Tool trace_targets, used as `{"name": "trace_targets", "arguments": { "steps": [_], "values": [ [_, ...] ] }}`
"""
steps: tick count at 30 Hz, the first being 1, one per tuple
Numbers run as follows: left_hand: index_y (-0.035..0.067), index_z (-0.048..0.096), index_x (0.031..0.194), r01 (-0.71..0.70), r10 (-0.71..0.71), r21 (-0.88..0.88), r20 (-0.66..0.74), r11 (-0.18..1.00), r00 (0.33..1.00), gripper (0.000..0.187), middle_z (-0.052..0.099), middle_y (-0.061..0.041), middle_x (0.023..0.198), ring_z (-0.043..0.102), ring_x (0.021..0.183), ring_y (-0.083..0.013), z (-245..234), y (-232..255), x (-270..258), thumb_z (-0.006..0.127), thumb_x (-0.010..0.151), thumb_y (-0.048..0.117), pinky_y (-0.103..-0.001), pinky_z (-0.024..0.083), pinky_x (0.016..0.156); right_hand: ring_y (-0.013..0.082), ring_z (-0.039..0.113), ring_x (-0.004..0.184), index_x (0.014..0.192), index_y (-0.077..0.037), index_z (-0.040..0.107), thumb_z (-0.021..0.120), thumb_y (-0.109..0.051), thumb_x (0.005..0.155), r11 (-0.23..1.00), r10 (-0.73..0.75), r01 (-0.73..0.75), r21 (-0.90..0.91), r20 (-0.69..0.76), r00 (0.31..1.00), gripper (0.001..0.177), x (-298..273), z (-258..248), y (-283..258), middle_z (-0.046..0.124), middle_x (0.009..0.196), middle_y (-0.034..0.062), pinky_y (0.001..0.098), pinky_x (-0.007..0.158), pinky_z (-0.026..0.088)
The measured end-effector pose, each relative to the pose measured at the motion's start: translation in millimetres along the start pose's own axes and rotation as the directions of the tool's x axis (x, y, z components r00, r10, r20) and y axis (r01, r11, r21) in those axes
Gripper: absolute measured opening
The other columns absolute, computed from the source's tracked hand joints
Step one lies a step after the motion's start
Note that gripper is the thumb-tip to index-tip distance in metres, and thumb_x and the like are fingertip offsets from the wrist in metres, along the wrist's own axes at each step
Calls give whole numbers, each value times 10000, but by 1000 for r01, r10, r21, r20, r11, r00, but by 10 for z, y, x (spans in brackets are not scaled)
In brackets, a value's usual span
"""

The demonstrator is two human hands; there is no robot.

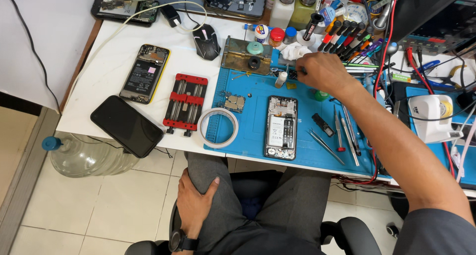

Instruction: The person works on a disassembled smartphone placed on a blue work mat. They handle a small metal ring, cleaning it with a cloth, then use a UV flashlight to cure adhesive on the phone's internal components. The person also handles a small black battery and uses tweezers to adjust parts inside the phone chassis.

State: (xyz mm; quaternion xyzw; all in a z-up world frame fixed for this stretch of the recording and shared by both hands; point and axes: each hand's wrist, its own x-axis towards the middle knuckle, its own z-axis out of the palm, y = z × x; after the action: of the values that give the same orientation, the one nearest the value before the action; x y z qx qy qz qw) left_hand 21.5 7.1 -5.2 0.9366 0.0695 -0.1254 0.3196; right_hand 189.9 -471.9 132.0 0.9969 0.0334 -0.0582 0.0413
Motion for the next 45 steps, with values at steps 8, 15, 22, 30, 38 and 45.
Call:
{"name": "trace_targets", "arguments": {
  "steps": [8, 15, 22, 30, 38, 45],
  "values": [
    [90, 401, 1643, 2, -2, -6, 0, 1000, 1000, 1115, 589, -197, 1522, 603, 1378, -430, -15, 8, -12, 728, 815, 762, -620, 565, 1011, 317, 754, 750, 1011, -161, 791, 656, -285, 1141, 987, -40, 21, -160, -118, 992, 224, 69, 296, -14, 799, 921, 58, 453, 550, 581],
    [101, 406, 1640, 12, -12, -24, 6, 1000, 1000, 1103, 586, -181, 1542, 594, 1400, -418, -27, 16, 3, 747, 810, 742, -616, 563, 1024, 401, 780, 794, 985, -150, 804, 641, -269, 1120, 967, 45, -62, -245, -74, 996, 242, 123, 302, -91, 789, 887, 111, 515, 609, 595],
    [99, 409, 1641, 15, -15, -31, 5, 999, 1000, 1103, 597, -181, 1513, 600, 1387, -417, -26, 10, 0, 752, 809, 738, -616, 561, 1022, 336, 743, 724, 901, -124, 772, 703, -256, 1021, 972, 27, -37, -230, -48, 998, 192, 167, 260, -117, 748, 812, 91, 467, 602, 587],
    [91, 415, 1633, 4, -4, -25, -5, 1000, 1000, 1105, 597, -185, 1533, 605, 1388, -419, -21, -14, 4, 752, 806, 742, -615, 576, 1000, 295, 716, 831, 1009, -123, 801, 794, -128, 980, 938, 69, -10, 348, -157, 985, 30, -6, -157, 23, 765, 948, 66, 485, 654, 557],
    [93, 411, 1638, -8, 8, -19, -16, 1000, 1000, 1115, 591, -192, 1525, 609, 1373, -434, 31, -54, 20, 748, 803, 750, -623, 576, 993, 235, 713, 745, 1059, -67, 715, 760, -25, 988, 898, 35, 100, 429, -296, 955, 94, -310, -205, -80, 760, 875, 78, 432, 679, 575],
    [102, 397, 1652, 29, -29, -41, 13, 999, 999, 1115, 567, -171, 1578, 575, 1434, -412, -26, 15, -1, 743, 806, 741, -617, 550, 1048, 450, 706, 827, 1455, -153, 725, 534, -94, 1128, 977, -80, 121, 178, -221, 972, 383, -82, -51, -163, 738, 1166, 159, 582, 498, 527]
  ]
}}
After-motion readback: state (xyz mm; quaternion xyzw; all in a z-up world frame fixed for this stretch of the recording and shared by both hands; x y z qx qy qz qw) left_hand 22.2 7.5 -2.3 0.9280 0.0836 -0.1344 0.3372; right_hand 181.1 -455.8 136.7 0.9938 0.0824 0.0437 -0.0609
